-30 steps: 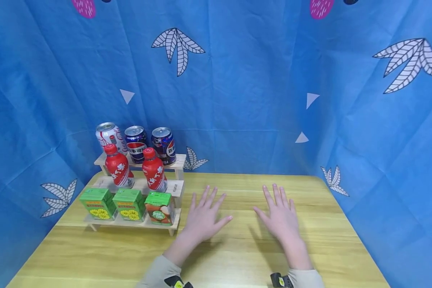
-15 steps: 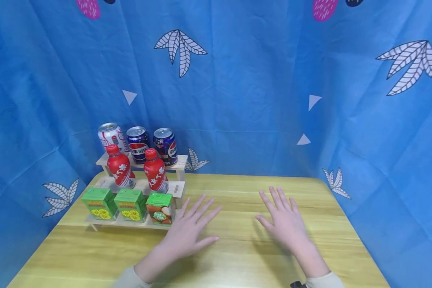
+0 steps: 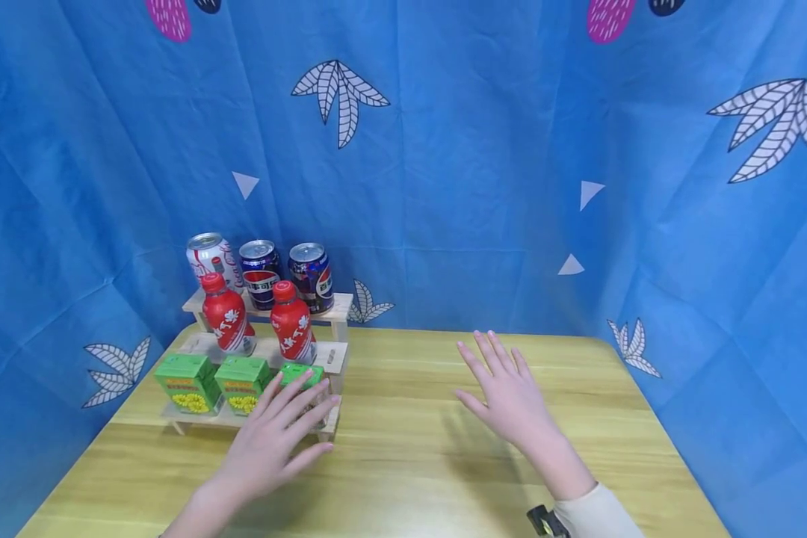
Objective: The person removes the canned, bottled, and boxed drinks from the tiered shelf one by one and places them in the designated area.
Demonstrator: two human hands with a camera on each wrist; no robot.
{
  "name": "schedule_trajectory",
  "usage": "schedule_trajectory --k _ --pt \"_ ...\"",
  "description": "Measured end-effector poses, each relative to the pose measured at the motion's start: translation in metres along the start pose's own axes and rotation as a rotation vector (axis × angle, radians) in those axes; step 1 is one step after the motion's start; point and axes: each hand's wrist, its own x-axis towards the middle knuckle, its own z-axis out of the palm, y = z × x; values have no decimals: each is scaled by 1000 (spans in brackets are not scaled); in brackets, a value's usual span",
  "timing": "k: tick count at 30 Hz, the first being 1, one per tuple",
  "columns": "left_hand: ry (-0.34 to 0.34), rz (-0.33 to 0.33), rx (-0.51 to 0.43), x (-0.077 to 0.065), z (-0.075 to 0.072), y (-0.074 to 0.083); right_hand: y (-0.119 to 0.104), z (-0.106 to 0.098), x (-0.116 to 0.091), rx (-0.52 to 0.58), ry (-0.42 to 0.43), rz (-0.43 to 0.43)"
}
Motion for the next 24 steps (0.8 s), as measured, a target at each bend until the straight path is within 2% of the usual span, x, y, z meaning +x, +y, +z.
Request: schedule_trajectory --k 5,15,24 --pt "77 -67 21 -21 -14 -19 -15 -1 18 7 26 -63" --pt "96 -267 80 -64 -37 -48 -42 -2 54 43 95 -166" --pt "171 -378 167 -102 -51 -71 -63 -7 87 26 114 -219"
